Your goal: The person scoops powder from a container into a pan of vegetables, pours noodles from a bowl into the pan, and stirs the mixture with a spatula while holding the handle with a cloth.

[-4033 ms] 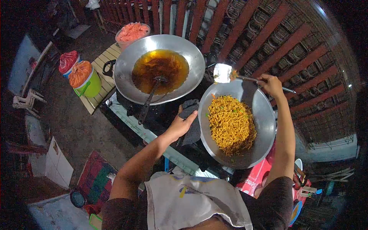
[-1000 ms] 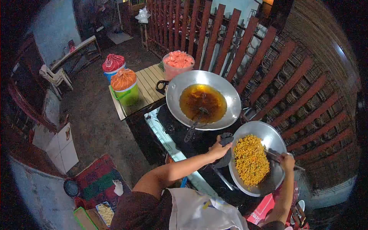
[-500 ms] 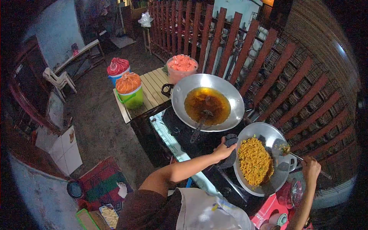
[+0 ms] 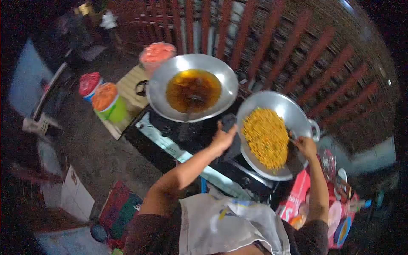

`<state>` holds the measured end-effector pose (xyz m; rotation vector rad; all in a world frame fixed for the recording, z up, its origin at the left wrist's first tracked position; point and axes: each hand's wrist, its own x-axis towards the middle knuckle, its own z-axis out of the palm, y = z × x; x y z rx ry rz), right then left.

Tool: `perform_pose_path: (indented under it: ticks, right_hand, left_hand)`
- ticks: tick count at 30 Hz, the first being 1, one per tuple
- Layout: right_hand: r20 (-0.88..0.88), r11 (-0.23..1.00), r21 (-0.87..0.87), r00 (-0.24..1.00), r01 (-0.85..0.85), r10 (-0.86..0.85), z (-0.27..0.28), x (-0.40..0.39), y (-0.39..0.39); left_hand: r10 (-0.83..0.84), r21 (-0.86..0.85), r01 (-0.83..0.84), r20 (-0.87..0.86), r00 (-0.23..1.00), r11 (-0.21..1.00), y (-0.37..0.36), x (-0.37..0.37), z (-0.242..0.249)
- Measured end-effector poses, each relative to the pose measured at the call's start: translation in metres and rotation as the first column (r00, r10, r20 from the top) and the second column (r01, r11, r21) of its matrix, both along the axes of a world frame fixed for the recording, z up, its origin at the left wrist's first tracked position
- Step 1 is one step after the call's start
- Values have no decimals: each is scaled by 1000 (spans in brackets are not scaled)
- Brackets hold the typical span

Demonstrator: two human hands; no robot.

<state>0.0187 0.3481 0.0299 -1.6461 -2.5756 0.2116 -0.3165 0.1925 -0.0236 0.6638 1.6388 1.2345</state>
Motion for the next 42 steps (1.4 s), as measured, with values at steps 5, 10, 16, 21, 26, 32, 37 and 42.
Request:
perform_pose_path:
  ticks: [5, 10, 16, 21, 26, 32, 37, 42]
  right_hand:
    - [63, 992, -42, 992, 116, -113, 43, 0, -5]
    - [160, 977, 197, 980, 82, -115, 113, -14, -35]
    - [293, 873, 443, 953, -204, 75, 154, -27, -54]
    - [505, 869, 440, 863, -225, -32, 151, -12, -12]
    - [470, 902, 360, 882, -237, 43, 86, 12, 65]
    - [-3, 982, -59, 984, -177, 177, 5, -15, 51]
    - [23, 986, 88, 990, -144, 142, 61, -3, 31]
    - [196, 929, 319, 972, -188, 130, 136, -18, -11]
  left_hand:
    - [79, 24, -81, 85, 993, 996, 4, 0, -9]
    - [-43, 136, 31, 85, 995, 990, 1, -6, -5]
    - [-23, 144, 9, 92, 995, 990, -5, -2, 9]
    - [-27, 223, 15, 52, 998, 975, 1, -6, -7]
    - [-1, 180, -8, 48, 999, 984, -2, -2, -1]
    - [34, 171, -49, 87, 996, 984, -3, 0, -4]
    - [29, 153, -29, 5, 1000, 988, -1, -1, -1]
    - [34, 212, -36, 14, 999, 977, 1, -1, 2]
